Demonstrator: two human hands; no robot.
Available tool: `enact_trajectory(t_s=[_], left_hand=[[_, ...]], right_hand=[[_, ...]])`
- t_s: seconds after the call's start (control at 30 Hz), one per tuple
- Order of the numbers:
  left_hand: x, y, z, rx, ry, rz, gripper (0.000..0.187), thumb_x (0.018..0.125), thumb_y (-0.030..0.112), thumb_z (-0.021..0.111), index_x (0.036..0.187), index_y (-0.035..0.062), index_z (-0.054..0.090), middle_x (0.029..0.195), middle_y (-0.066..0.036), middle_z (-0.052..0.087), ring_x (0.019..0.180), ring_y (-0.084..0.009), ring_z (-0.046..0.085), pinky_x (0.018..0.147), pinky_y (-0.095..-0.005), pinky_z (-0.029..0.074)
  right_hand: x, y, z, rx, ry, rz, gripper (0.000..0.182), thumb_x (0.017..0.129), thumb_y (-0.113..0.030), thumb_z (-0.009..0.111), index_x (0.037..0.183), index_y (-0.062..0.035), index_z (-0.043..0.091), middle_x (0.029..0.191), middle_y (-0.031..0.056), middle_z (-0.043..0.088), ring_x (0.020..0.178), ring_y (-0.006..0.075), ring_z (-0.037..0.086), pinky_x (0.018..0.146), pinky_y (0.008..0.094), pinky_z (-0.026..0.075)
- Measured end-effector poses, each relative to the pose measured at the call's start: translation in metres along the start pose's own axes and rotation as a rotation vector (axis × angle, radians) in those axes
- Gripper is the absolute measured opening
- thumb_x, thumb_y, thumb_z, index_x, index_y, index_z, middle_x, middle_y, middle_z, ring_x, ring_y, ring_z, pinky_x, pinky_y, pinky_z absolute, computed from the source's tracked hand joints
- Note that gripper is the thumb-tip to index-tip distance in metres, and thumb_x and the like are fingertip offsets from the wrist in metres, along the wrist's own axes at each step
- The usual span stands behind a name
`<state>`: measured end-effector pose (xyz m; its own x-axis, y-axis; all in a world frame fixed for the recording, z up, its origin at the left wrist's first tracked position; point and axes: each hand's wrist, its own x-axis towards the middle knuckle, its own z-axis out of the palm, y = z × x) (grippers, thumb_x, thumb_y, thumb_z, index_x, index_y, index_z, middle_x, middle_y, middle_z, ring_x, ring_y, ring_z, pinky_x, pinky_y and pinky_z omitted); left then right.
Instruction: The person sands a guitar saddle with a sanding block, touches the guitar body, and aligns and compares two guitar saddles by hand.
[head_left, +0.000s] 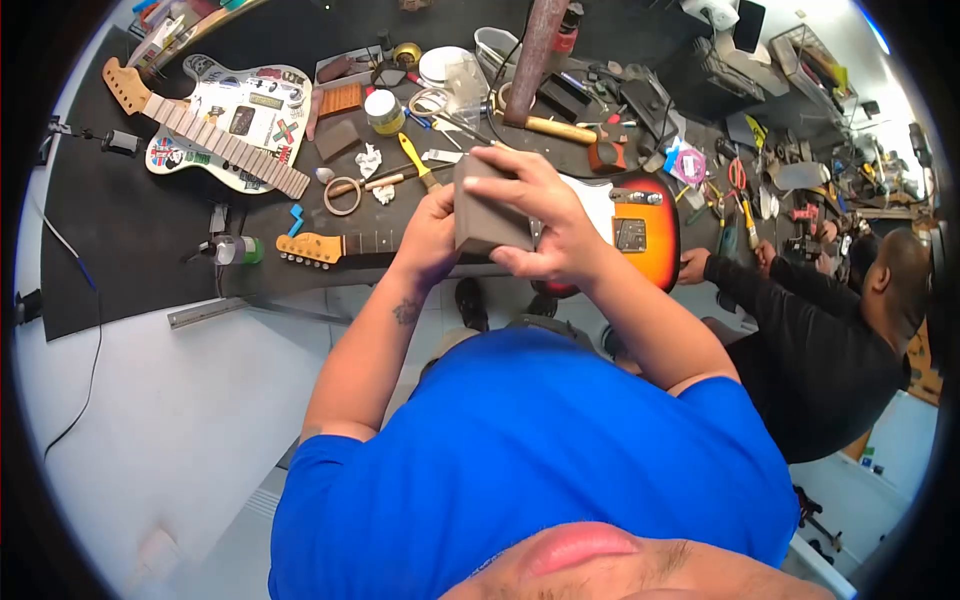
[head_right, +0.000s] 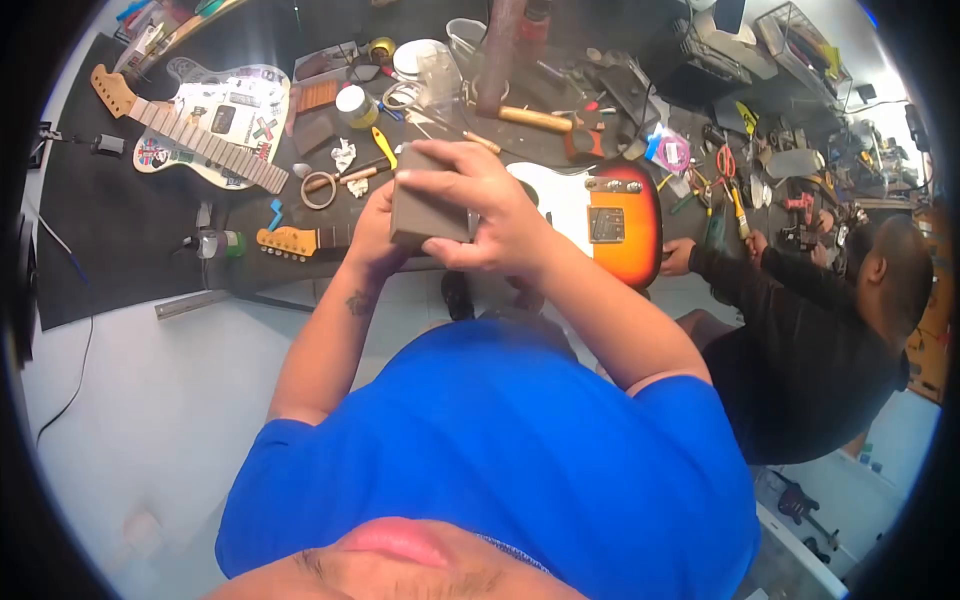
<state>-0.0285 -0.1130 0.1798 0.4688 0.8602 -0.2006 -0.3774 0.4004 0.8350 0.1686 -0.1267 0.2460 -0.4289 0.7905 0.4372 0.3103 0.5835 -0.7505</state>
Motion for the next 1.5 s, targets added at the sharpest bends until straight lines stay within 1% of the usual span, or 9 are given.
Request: enact_trajectory(t_s=[0.13,0.23,0.5,0.6,0.73,0.9,1.0,1.13,1.5], left_hand=[[0.006,-0.011,-0.020,-0.117,-0.265,0.075,0.023,0.108,0.027,0.062,0.102,0.0051,0.066,0.085,0.002,0.063,0.074,-0.0045,0.054,0.064,-0.0221,0.042],[0.001,-0.004,-0.011,-0.073,-0.030,-0.015,0.022,0.108,0.025,0.061,0.102,0.0050,0.066,0.079,0.002,0.059,0.070,-0.0069,0.051,0.064,-0.0240,0.042],[-0.005,-0.007,-0.016,-0.203,-0.257,0.006,0.024,0.108,0.026,0.061,0.100,0.0033,0.064,0.075,0.001,0.056,0.067,-0.0092,0.049,0.064,-0.0255,0.040],[-0.006,-0.003,-0.016,-0.240,-0.372,0.001,0.024,0.108,0.027,0.061,0.101,0.0038,0.064,0.076,0.002,0.056,0.068,-0.0084,0.049,0.064,-0.0249,0.040],[-0.010,-0.004,-0.011,-0.127,-0.247,-0.059,0.028,0.107,0.030,0.062,0.100,0.0034,0.064,0.076,0.002,0.056,0.068,-0.0087,0.049,0.064,-0.0259,0.041],[0.001,0.005,-0.016,-0.170,-0.467,0.016,0.030,0.106,0.032,0.063,0.096,0.0030,0.064,0.073,0.002,0.055,0.067,-0.0092,0.050,0.063,-0.0263,0.041],[-0.002,-0.001,-0.014,-0.148,-0.359,-0.021,0.028,0.105,0.029,0.066,0.099,0.0014,0.067,0.076,0.000,0.061,0.068,-0.0093,0.054,0.064,-0.0246,0.043],[-0.001,0.006,-0.017,-0.126,-0.396,0.037,0.025,0.103,0.026,0.069,0.102,0.0016,0.070,0.082,-0.002,0.066,0.072,-0.0093,0.060,0.066,-0.0236,0.047],[-0.001,0.011,-0.011,0.168,-0.043,0.211,0.015,0.099,0.013,0.073,0.103,-0.0012,0.071,0.088,-0.006,0.072,0.078,-0.0118,0.067,0.071,-0.0254,0.054]], right_hand=[[-0.003,0.059,-0.011,0.002,0.256,0.331,0.067,0.076,-0.039,0.078,0.137,-0.0113,0.067,0.145,0.0204,0.057,0.133,0.0368,0.055,0.112,0.0488,0.042],[0.001,0.004,-0.010,0.064,0.035,0.032,0.065,0.078,-0.036,0.080,0.137,-0.0111,0.067,0.148,0.0200,0.055,0.135,0.0371,0.052,0.114,0.0485,0.041],[0.006,-0.006,-0.009,-0.092,-0.073,-0.060,0.067,0.079,-0.045,0.079,0.133,-0.0074,0.067,0.151,0.0206,0.054,0.141,0.0370,0.049,0.117,0.0485,0.037],[-0.010,0.066,-0.017,-0.035,0.169,0.285,0.070,0.078,-0.048,0.081,0.133,-0.0068,0.067,0.150,0.0217,0.055,0.138,0.0348,0.053,0.116,0.0467,0.039],[0.009,-0.007,-0.015,0.042,-0.086,-0.101,0.073,0.079,-0.053,0.080,0.133,-0.0059,0.067,0.151,0.0224,0.054,0.136,0.0362,0.054,0.114,0.0471,0.041],[-0.002,0.033,-0.032,0.157,0.157,0.131,0.067,0.084,-0.049,0.078,0.134,-0.0057,0.067,0.150,0.0205,0.054,0.139,0.0363,0.052,0.115,0.0465,0.040],[0.008,-0.009,-0.020,-0.003,-0.119,-0.080,0.068,0.081,-0.054,0.080,0.132,-0.0097,0.069,0.149,0.0216,0.055,0.136,0.0376,0.054,0.113,0.0477,0.041],[-0.010,0.059,-0.044,0.126,0.156,0.314,0.063,0.083,-0.042,0.080,0.134,-0.0061,0.068,0.149,0.0202,0.056,0.134,0.0348,0.056,0.114,0.0452,0.042],[0.008,0.006,-0.047,-0.073,0.092,0.110,0.065,0.073,-0.040,0.083,0.129,-0.0090,0.072,0.145,0.0184,0.060,0.132,0.0360,0.056,0.112,0.0456,0.042]])
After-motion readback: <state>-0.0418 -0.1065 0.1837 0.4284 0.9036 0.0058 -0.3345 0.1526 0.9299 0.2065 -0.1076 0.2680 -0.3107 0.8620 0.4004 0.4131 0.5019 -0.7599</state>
